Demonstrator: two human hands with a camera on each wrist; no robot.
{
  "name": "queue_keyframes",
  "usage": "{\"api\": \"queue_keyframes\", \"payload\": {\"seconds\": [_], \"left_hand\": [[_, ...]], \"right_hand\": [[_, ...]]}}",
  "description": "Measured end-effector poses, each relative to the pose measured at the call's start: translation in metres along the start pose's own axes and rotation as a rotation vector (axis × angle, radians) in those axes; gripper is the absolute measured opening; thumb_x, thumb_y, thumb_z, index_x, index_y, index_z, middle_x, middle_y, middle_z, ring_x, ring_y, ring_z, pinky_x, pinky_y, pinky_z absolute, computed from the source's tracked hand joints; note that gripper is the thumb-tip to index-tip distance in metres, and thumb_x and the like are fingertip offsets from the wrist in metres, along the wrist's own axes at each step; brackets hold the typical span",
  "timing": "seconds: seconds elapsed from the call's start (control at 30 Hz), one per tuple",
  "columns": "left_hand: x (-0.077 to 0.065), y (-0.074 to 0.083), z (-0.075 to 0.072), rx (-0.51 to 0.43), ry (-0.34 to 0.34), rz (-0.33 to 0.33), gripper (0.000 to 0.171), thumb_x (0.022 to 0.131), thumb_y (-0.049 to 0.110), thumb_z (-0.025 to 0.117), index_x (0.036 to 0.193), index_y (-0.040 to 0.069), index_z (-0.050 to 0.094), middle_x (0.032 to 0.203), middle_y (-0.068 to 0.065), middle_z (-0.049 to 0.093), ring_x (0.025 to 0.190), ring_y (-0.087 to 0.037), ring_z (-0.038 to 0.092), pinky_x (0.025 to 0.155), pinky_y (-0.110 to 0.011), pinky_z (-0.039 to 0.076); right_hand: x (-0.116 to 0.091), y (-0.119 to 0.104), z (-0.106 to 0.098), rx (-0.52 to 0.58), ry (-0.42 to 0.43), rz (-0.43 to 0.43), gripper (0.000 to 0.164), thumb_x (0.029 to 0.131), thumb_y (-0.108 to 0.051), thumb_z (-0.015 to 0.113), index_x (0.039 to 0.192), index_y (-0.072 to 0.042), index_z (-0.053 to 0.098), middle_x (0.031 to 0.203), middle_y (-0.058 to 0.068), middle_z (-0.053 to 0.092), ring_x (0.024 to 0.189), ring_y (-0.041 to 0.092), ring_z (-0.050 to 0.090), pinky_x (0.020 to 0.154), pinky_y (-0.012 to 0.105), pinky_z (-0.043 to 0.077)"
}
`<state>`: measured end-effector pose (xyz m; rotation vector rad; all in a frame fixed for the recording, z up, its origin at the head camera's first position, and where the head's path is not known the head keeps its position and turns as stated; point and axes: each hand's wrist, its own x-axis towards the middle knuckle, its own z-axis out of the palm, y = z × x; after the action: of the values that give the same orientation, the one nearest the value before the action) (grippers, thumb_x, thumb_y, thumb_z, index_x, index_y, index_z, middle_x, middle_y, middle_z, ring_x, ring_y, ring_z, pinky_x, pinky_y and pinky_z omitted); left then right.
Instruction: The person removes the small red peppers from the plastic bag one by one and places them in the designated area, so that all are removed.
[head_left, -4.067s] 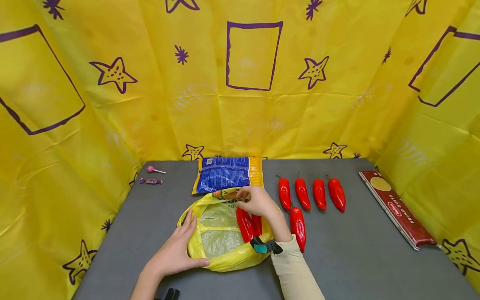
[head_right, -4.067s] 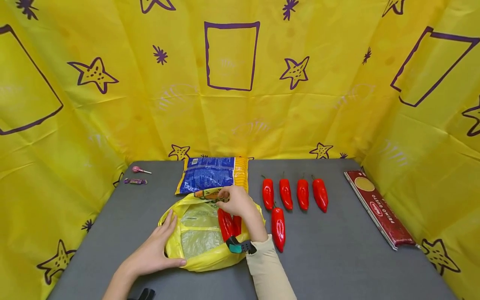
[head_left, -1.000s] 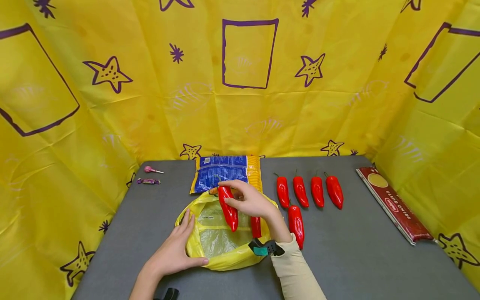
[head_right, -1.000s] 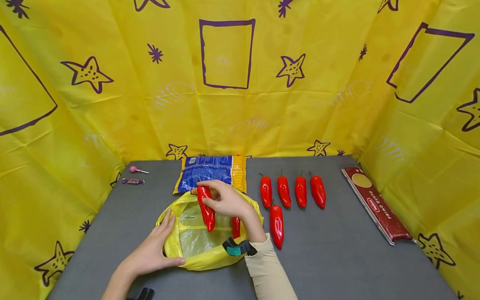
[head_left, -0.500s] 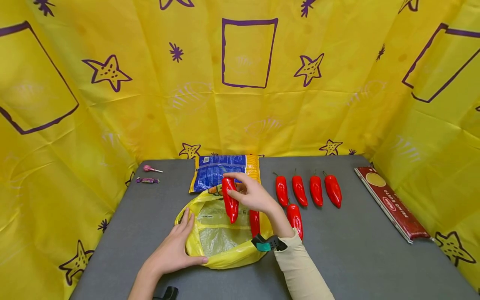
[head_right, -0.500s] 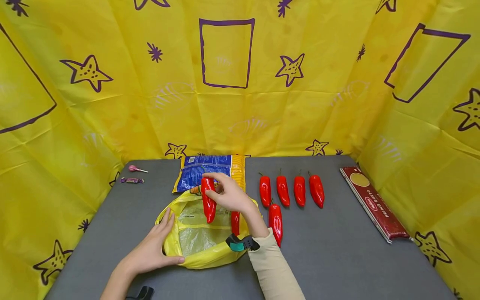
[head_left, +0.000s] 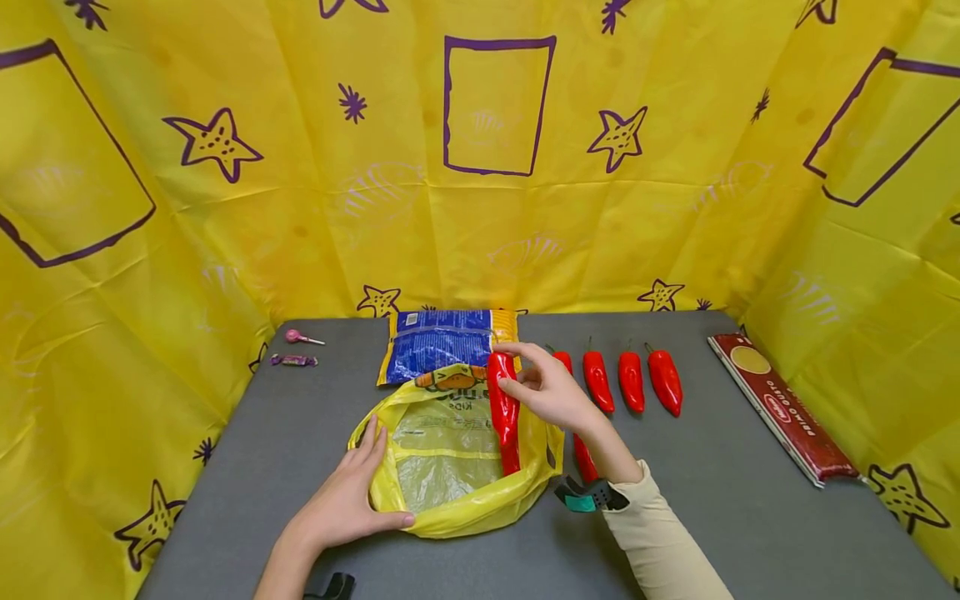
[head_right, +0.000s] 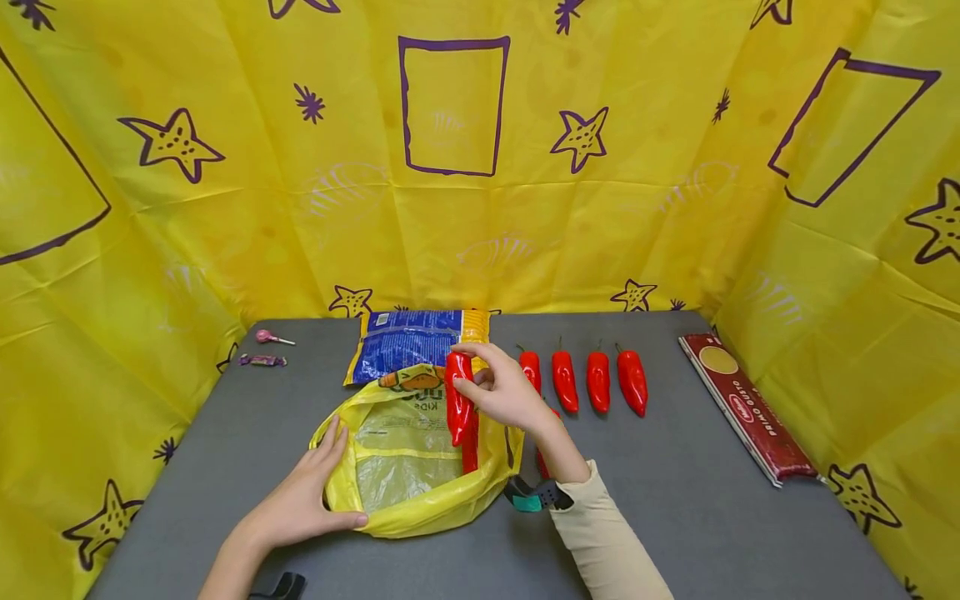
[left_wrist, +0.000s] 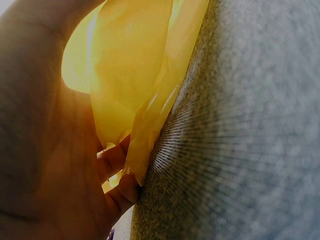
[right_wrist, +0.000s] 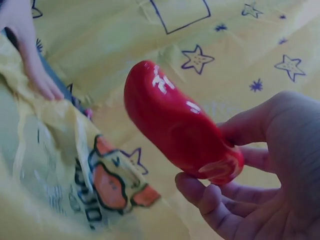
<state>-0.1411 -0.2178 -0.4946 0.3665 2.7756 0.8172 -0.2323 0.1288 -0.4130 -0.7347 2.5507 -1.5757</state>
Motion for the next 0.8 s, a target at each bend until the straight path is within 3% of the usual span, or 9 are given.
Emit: {"api": "queue_keyframes", "payload": {"seconds": [0.23, 0.3, 0.4, 0.47, 0.53, 0.63, 0.8], "left_hand": [[0.001, -0.001, 0.001, -0.006, 0.001, -0.008, 0.143, 0.070, 0.083, 0.080, 0.169, 0.002, 0.014, 0.179, -0.011, -0.008, 0.155, -0.049, 0.027, 0.117, -0.071, 0.035], [0.000, -0.002, 0.000, -0.007, 0.003, -0.001, 0.143, 0.071, 0.082, 0.081, 0.169, 0.002, 0.014, 0.179, -0.012, -0.008, 0.155, -0.050, 0.027, 0.116, -0.071, 0.035], [0.000, -0.002, 0.000, -0.004, 0.002, -0.001, 0.142, 0.072, 0.081, 0.081, 0.169, 0.002, 0.014, 0.179, -0.012, -0.008, 0.155, -0.051, 0.026, 0.116, -0.072, 0.034], [0.000, -0.003, 0.000, -0.003, -0.001, -0.004, 0.142, 0.071, 0.082, 0.080, 0.169, 0.002, 0.014, 0.179, -0.012, -0.009, 0.155, -0.051, 0.025, 0.116, -0.072, 0.034], [0.001, -0.003, 0.000, -0.002, -0.004, -0.009, 0.143, 0.071, 0.083, 0.079, 0.169, 0.003, 0.014, 0.179, -0.011, -0.009, 0.156, -0.051, 0.025, 0.117, -0.072, 0.033], [0.001, -0.004, 0.001, -0.005, -0.007, -0.007, 0.144, 0.070, 0.084, 0.079, 0.169, 0.003, 0.013, 0.179, -0.011, -0.009, 0.156, -0.050, 0.025, 0.117, -0.072, 0.034], [0.001, -0.004, 0.001, -0.001, -0.001, 0.003, 0.143, 0.071, 0.083, 0.079, 0.169, 0.002, 0.013, 0.179, -0.013, -0.008, 0.155, -0.051, 0.025, 0.117, -0.072, 0.034]], "right_hand": [[-0.021, 0.014, -0.029, -0.062, 0.026, -0.007, 0.049, 0.100, -0.016, 0.075, 0.147, -0.012, 0.061, 0.142, 0.014, 0.060, 0.075, 0.020, 0.065, 0.070, 0.028, 0.056], [-0.028, 0.019, -0.038, -0.051, 0.024, 0.005, 0.049, 0.100, -0.016, 0.075, 0.146, -0.011, 0.060, 0.137, 0.014, 0.062, 0.067, 0.019, 0.062, 0.065, 0.028, 0.055], [-0.041, 0.030, -0.053, -0.005, 0.025, 0.059, 0.049, 0.101, -0.016, 0.073, 0.147, -0.010, 0.058, 0.101, 0.012, 0.066, 0.057, 0.015, 0.055, 0.058, 0.026, 0.052], [-0.050, 0.037, -0.063, 0.017, 0.042, 0.113, 0.050, 0.101, -0.016, 0.073, 0.148, -0.011, 0.057, 0.076, 0.005, 0.057, 0.048, 0.014, 0.046, 0.052, 0.027, 0.047], [-0.059, 0.045, -0.071, 0.024, 0.060, 0.150, 0.051, 0.102, -0.016, 0.072, 0.149, -0.009, 0.056, 0.061, 0.001, 0.045, 0.047, 0.014, 0.042, 0.051, 0.028, 0.045], [-0.072, 0.054, -0.080, 0.033, 0.096, 0.183, 0.047, 0.102, -0.014, 0.071, 0.147, -0.007, 0.057, 0.058, 0.001, 0.046, 0.049, 0.023, 0.048, 0.053, 0.032, 0.050], [-0.090, 0.069, -0.086, 0.025, 0.117, 0.216, 0.038, 0.104, -0.010, 0.067, 0.140, -0.003, 0.059, 0.064, 0.011, 0.058, 0.059, 0.042, 0.058, 0.055, 0.032, 0.050]]}}
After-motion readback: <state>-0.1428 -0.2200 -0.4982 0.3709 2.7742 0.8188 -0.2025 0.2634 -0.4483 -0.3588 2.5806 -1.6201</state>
